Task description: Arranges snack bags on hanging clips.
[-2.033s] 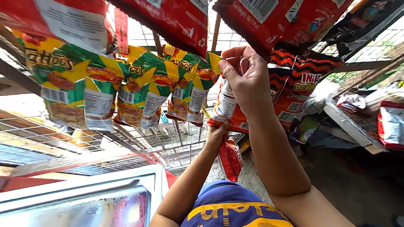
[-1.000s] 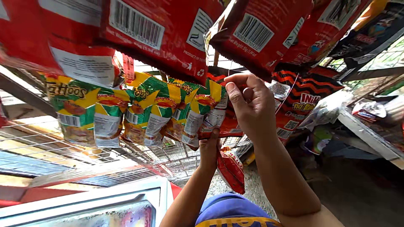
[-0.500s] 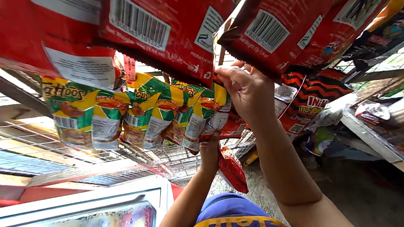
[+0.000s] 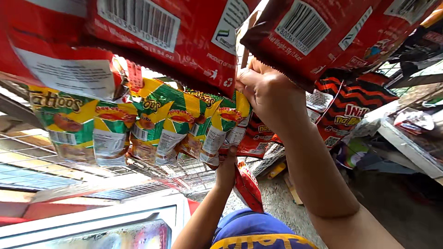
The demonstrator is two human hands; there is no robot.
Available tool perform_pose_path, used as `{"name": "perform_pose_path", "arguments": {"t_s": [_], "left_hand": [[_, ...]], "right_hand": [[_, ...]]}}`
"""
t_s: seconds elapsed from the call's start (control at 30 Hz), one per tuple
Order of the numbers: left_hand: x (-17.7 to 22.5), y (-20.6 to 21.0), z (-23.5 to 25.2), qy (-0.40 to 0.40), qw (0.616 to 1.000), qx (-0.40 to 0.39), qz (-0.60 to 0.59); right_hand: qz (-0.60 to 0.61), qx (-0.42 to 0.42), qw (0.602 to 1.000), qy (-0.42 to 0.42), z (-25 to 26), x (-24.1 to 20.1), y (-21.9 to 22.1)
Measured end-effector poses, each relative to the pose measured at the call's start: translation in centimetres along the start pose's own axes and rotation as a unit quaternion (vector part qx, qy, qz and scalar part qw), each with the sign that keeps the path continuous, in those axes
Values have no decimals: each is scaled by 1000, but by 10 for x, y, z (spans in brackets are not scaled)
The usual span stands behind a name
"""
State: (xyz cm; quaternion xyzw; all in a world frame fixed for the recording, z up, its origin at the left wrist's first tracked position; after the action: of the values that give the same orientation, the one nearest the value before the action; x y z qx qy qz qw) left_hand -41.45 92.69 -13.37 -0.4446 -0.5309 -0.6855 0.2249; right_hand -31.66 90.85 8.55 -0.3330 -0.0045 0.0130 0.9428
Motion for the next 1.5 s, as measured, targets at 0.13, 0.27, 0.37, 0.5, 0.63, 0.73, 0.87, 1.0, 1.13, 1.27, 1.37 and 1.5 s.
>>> {"name": "perform_pose_path", "arguments": {"t_s": [0.13, 0.27, 0.37, 0.5, 0.63, 0.73, 0.87, 1.0, 1.13, 1.27, 1.37, 1.5], "left_hand": [[2, -10, -11, -21, 998, 20, 54], [15, -39, -29, -11, 985, -22, 169], [55, -58, -48, 78, 949, -107, 287], [128, -55, -76, 221, 865, -206, 401], [202, -32, -70, 261, 799, -205, 502], [233, -1, -52, 254, 721, -175, 621], [251, 42, -19, 260, 622, -122, 728], [248, 65, 11, 243, 590, -87, 765], [243, 75, 34, 229, 584, -88, 774], [243, 79, 47, 232, 572, -100, 781], [244, 78, 47, 240, 581, -127, 767], [249, 78, 39, 258, 582, -156, 755]], "right_hand": [[2, -10, 1000, 16, 0, 0, 4], [8, 4, 1000, 19, 0, 2, 6], [14, 11, 1000, 9, 0, 3, 7], [32, 4, 999, 11, -1, 5, 8], [42, 3, 999, 14, 0, 6, 9], [48, 6, 999, 11, 1, 7, 9], [57, -10, 998, 25, 1, 6, 8], [66, -17, 997, 29, 1, 6, 7], [63, -11, 997, 30, 1, 7, 8], [73, -23, 997, 27, 2, 7, 8], [104, -49, 993, 26, 5, 10, 6], [155, -97, 983, 23, 10, 15, 4]]}}
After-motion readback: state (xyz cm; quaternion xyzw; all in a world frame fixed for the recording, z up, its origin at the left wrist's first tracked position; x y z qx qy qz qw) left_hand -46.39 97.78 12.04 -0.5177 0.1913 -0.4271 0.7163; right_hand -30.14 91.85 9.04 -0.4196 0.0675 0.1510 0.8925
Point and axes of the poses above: each hand's wrist, its own z-axis towards the middle knuckle, its own y-axis out of the palm, x = y × z, the point moved 4 cm from there along z, towards the middle knuckle, and after that the axes turned 4 degrees about z, right-handed, at the moved point
